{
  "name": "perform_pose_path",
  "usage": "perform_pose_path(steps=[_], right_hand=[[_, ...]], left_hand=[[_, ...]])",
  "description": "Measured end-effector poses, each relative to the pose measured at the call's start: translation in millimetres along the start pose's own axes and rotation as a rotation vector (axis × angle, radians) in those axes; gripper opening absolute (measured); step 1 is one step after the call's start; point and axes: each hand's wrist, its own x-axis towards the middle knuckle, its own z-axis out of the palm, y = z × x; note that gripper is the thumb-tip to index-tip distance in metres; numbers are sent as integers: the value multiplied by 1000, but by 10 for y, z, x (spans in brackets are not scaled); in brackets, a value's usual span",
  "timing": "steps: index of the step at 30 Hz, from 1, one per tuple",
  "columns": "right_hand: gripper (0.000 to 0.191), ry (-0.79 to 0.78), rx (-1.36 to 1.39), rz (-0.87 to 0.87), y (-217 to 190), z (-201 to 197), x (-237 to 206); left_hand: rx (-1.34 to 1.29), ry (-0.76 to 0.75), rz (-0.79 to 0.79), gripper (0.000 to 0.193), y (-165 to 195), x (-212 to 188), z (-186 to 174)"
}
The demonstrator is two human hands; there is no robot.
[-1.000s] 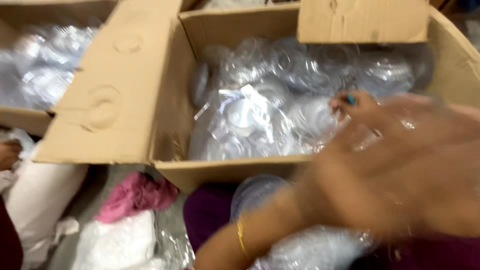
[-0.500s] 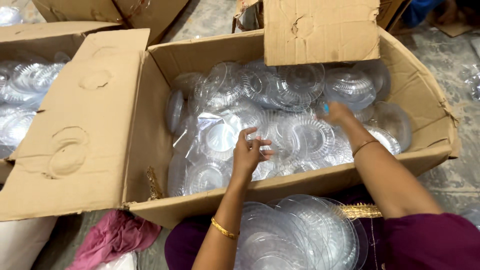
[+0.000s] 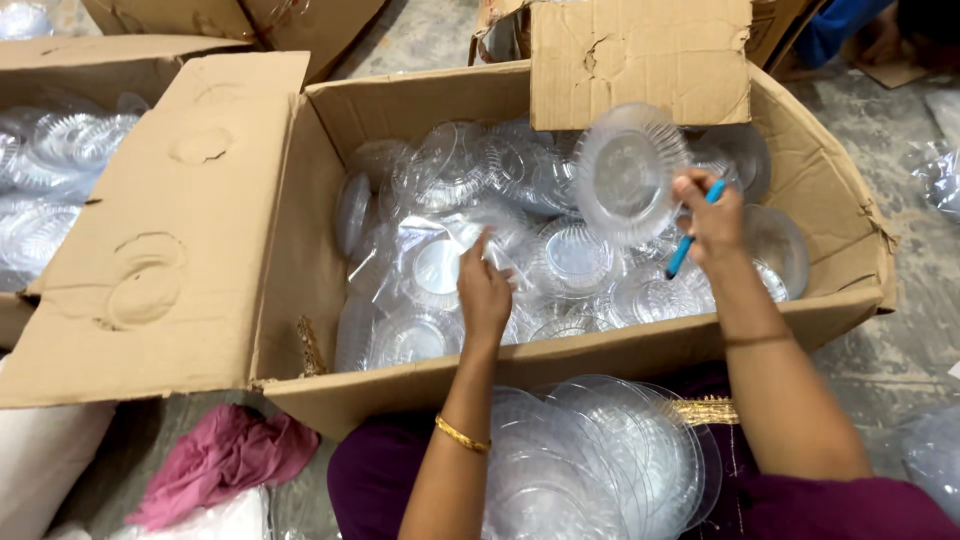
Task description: The person sits on the floor and repeatedly picks up clear plastic dishes from a cardboard box, inspects them by turning them over, and places them back into the box. A utility knife is held in the right hand but not used during the clip.
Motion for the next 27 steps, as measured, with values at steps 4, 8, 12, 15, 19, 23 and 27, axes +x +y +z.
perform_pose_path(steps=[4, 8, 12, 15, 19, 23, 27], right_hand=[[28, -194, -400, -103, 112, 100, -331], [29, -380, -521, -150, 105, 93, -480], [29, -446, -290, -60, 126, 27, -481], [23, -238, -166, -219, 169, -61, -432], [26, 32, 263, -163, 105, -427, -414], [25, -26, 339, -143, -87, -951, -830], [23, 137, 232, -24, -136, -1146, -1571]], left_hand=[[-387, -278, -159, 52, -86, 21, 94], [-31, -155, 116, 36, -110, -25, 87], [-21, 56, 207, 29, -43, -43, 43], [-166, 197, 262, 27, 14, -53, -9], [-350, 250, 227, 24, -3, -60, -29], [-163, 316, 377, 28, -2, -46, -5], [-295, 109, 328, 30, 188, -285, 6]])
